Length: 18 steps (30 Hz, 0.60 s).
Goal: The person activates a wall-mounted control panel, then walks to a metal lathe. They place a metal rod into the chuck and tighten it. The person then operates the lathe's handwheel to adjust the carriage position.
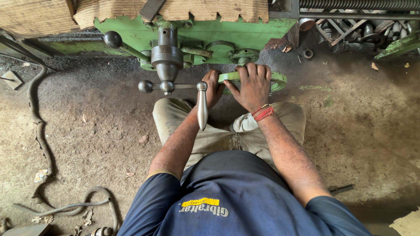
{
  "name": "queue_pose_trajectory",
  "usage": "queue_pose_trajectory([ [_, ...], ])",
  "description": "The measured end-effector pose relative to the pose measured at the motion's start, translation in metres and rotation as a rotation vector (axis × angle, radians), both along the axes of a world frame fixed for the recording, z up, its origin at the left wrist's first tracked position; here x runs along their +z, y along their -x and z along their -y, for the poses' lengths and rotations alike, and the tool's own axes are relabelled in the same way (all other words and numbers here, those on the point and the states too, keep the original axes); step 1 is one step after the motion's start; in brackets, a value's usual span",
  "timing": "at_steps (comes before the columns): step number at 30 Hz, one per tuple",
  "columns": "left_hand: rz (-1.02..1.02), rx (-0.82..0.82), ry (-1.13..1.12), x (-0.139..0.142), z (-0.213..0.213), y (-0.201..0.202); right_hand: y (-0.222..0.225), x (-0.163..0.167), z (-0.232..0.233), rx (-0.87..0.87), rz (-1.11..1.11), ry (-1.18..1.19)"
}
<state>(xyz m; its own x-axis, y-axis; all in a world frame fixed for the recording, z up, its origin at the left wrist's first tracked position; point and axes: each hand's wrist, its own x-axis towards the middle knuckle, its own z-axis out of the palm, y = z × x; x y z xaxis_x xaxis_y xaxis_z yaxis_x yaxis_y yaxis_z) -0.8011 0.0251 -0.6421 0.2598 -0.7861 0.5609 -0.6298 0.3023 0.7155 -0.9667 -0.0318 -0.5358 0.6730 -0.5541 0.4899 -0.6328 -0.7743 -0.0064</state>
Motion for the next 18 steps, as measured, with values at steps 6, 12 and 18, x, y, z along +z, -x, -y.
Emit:
queue_pose_trajectory([
  [6, -0.013, -0.003, -0.002, 0.002, -0.002, 0.0, -0.002, -0.001, -0.001, -0.005, -0.009, -0.006],
  [12, -0.047, 0.022, -0.065, 0.005, -0.001, 0.002, -0.006, -0.005, 0.0, -0.026, -0.088, -0.044],
  [18, 0.104, 0.072, -0.127, 0.018, 0.0, 0.007, -0.008, -0.005, -0.004, -0.028, -0.091, -0.021],
])
